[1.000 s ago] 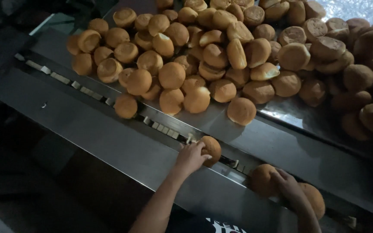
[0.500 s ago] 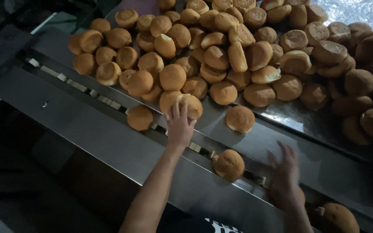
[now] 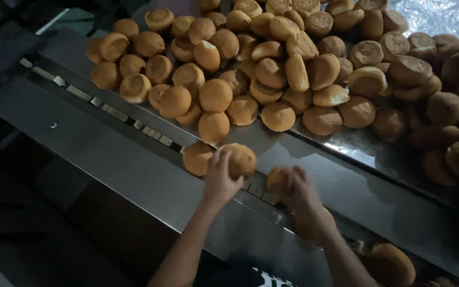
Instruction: Sorting and placing burger buns onto a conveyor belt from a large pile.
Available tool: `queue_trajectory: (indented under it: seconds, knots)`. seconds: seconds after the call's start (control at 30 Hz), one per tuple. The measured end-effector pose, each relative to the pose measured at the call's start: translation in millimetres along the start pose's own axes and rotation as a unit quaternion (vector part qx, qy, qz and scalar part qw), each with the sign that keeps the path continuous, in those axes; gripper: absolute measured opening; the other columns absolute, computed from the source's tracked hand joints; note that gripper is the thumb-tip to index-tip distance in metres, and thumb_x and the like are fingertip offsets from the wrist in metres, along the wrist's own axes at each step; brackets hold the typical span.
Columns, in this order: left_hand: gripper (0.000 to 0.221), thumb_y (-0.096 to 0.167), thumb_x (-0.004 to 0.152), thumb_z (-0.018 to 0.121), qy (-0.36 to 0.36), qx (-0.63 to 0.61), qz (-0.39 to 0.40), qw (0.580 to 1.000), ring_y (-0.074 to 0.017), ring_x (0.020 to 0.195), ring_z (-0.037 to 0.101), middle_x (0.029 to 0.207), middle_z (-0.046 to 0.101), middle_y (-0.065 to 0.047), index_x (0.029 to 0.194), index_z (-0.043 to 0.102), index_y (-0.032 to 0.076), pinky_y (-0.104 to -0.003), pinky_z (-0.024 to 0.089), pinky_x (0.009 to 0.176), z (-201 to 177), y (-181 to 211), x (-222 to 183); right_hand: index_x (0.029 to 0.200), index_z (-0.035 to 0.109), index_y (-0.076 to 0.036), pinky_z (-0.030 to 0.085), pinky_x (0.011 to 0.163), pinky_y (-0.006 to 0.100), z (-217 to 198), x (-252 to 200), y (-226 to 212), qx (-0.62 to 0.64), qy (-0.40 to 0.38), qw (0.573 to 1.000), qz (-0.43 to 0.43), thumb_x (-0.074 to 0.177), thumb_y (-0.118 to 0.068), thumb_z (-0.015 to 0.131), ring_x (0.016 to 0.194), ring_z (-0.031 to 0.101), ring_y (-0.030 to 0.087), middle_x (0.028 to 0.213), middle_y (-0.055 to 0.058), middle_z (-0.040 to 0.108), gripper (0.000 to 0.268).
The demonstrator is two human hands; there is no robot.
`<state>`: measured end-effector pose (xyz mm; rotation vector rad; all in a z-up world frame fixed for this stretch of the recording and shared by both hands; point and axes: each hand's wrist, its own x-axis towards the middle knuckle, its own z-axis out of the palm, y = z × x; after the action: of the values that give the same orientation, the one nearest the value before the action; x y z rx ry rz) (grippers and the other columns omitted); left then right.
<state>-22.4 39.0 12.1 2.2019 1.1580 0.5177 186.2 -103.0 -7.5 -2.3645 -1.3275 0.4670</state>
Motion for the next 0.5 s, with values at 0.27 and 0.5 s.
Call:
queue_trajectory:
  seconds: [0.27,0.5]
  knots:
    - [0.082,0.022,0.081,0.076,0.145,0.016,-0.211,0.966,-0.0497,0.137,0.045,0.151,0.037,-0.028,0.152,0.038,0.007,-0.062,0.050,0.104,-71.7,-64.9,-33.0,0.150,0.051,-0.022,0.042,0.109,0.061,43.2,-87.5,46.5,-0.035,0.086,0.989,-0.119,0.071,-0.045,0.087,0.131,0.048,0.054,0.149,0.027,0.047,0.090]
    - [0.080,0.019,0.079,0.080,0.164,0.043,-0.137,0.976,-0.0534,0.131,0.049,0.148,0.040,-0.032,0.147,0.043,-0.002,-0.065,0.054,0.096,-52.4,-94.8,4.5,0.156,0.047,-0.021,0.022,0.118,0.067,33.0,-95.0,71.6,0.028,0.024,0.999,-0.009,0.081,-0.041,0.080,0.149,0.030,0.052,0.158,0.025,0.041,0.084]
